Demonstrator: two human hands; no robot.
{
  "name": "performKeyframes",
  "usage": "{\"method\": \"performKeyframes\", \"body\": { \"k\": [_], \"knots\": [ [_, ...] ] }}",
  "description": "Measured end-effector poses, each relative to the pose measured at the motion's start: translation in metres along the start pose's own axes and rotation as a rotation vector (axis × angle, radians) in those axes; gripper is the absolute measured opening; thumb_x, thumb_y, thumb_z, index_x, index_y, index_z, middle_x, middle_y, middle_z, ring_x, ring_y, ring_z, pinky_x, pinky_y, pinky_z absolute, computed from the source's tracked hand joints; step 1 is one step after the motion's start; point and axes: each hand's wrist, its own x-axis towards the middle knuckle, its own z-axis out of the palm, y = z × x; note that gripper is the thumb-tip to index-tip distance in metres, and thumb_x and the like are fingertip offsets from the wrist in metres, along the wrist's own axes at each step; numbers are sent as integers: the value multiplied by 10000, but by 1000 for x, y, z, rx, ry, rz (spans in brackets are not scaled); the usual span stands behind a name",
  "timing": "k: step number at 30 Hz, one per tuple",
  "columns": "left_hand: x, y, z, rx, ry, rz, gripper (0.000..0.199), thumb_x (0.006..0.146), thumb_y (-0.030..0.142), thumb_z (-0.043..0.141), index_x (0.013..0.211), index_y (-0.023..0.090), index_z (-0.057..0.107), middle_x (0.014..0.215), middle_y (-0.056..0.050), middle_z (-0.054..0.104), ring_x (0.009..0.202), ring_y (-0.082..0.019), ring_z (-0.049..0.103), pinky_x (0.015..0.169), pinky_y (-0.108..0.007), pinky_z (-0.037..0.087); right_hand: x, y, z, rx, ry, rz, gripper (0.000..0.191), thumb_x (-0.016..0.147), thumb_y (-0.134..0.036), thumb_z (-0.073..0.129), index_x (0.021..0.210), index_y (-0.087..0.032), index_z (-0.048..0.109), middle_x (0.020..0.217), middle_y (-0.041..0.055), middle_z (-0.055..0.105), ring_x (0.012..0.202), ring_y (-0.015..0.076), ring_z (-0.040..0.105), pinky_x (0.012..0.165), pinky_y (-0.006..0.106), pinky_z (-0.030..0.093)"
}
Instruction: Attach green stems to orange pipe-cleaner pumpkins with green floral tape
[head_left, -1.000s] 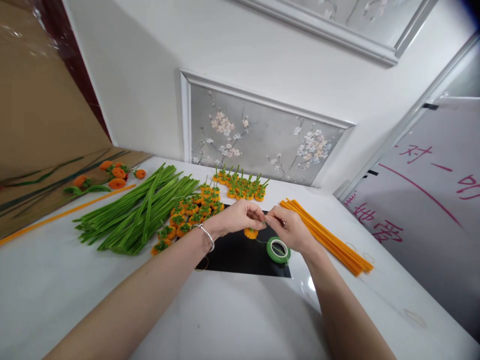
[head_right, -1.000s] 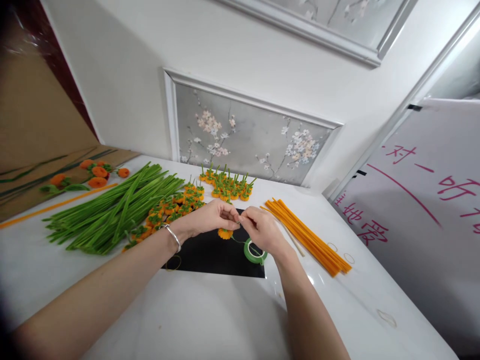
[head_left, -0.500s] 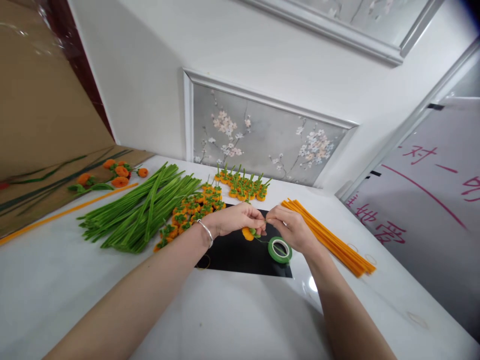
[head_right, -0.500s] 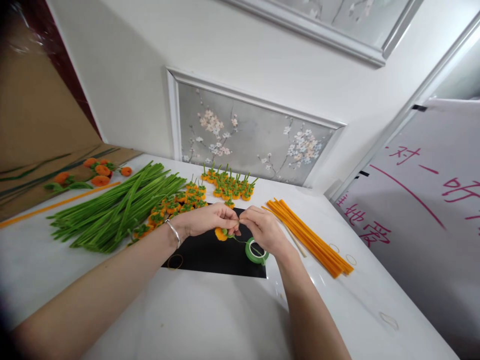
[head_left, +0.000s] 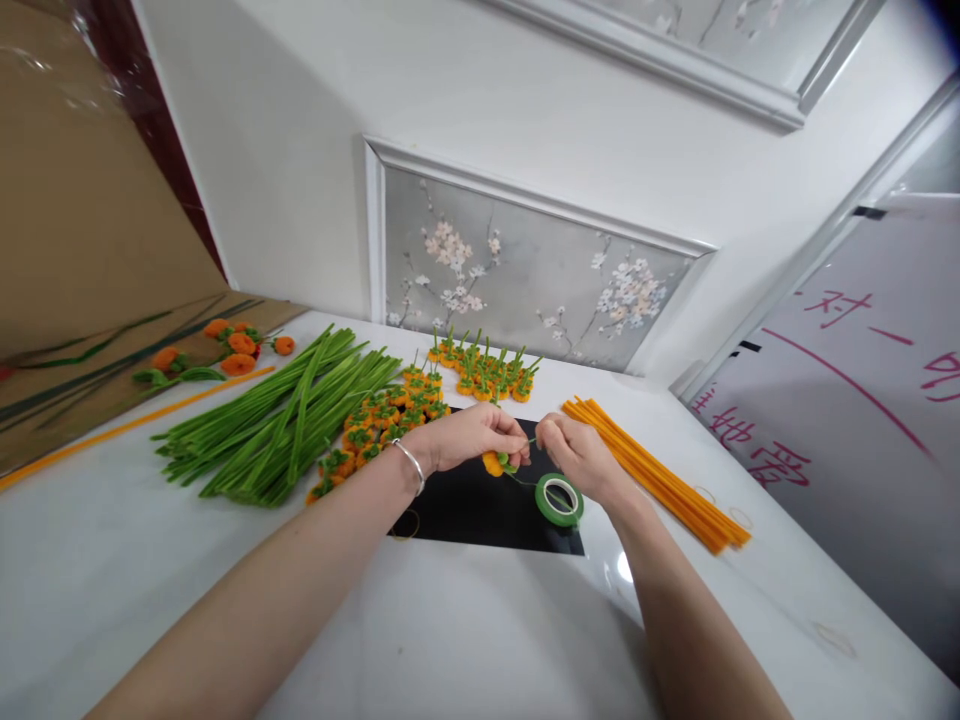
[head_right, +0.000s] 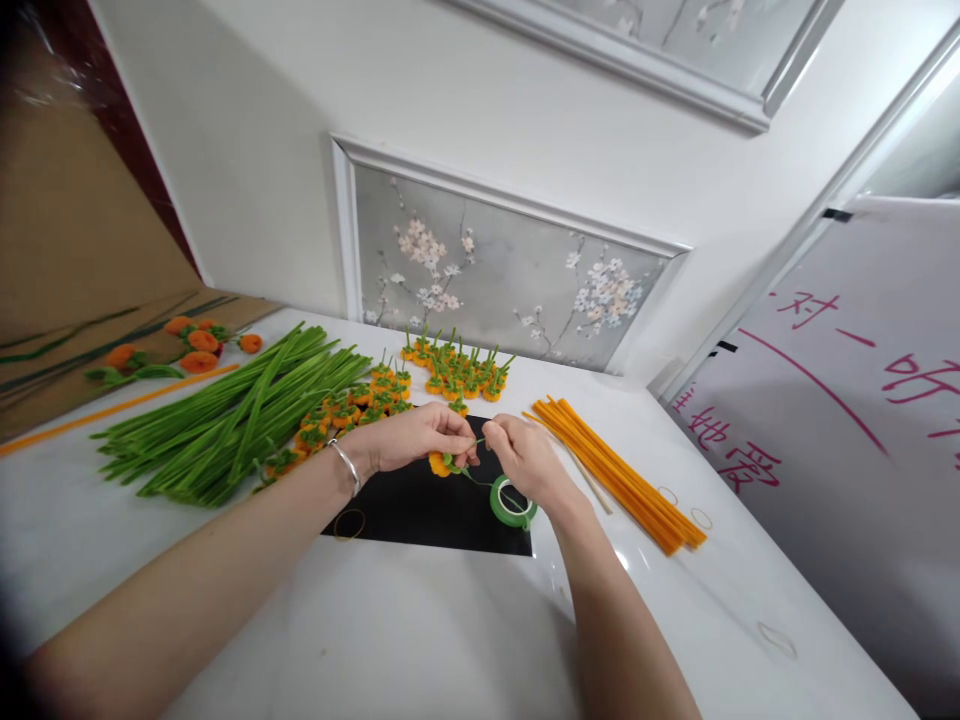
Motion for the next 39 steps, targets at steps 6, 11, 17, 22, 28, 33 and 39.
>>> {"method": "performKeyframes", "body": {
  "k": [6, 11, 17, 22, 28, 33, 39],
  "knots": [
    [1, -5, 3, 0, -1, -21, 136, 745, 238, 666, 664, 129, 671, 651, -24, 665, 688, -127, 629, 650, -223, 473, -2, -12, 3, -54, -47, -101, 272, 921, -228, 451, 664, -196, 535, 652, 5, 558, 603, 134, 507, 585, 245, 386],
    [1, -7, 7, -19, 5, -35, 111, 743, 204, 663, 663, 128, 673, 639, -18, 667, 658, -115, 628, 666, -226, 471, -6, -11, 3, -63, -49, -167, 257, 924, -199, 450, 675, -196, 510, 654, 5, 541, 601, 136, 502, 578, 246, 380],
    [0, -10, 8, -38, 46, -34, 104, 719, 217, 690, 699, 116, 694, 637, -25, 676, 639, -113, 627, 666, -228, 472, -6, -6, 4, -73, -36, -183, 256, 927, -233, 451, 687, -196, 531, 667, 11, 539, 613, 145, 508, 593, 261, 396],
    [0, 2, 17, -70, 212, 29, 213, 730, 323, 701, 712, 113, 678, 708, -34, 680, 658, -93, 601, 662, -217, 451, -6, 13, 4, 36, 189, 22, 234, 925, -321, 436, 1015, -193, 611, 831, 38, 638, 723, 166, 592, 661, 286, 456],
    [-19, 41, 18, -104, 343, 111, 320, 683, 391, 762, 791, 104, 671, 785, -68, 699, 705, -106, 617, 673, -233, 468, -9, 25, 3, -22, 378, 72, 333, 951, -403, 376, 995, -190, 628, 842, 68, 654, 776, 197, 619, 732, 335, 474],
    [-81, 77, -11, 109, 585, 155, 242, 714, 329, 756, 849, 136, 701, 850, -74, 731, 762, -125, 645, 660, -221, 485, -8, 18, 5, -75, 337, -60, 261, 949, -365, 419, 948, -203, 624, 883, 81, 655, 734, 195, 610, 650, 313, 483],
    [-157, 83, -46, 194, 989, 170, 258, 604, 336, 822, 767, 169, 712, 796, -40, 720, 691, -126, 635, 584, -200, 488, -7, 14, 11, -93, 287, -142, 209, 948, -313, 434, 958, -211, 616, 922, 73, 651, 818, 199, 624, 687, 309, 492]
  ]
}}
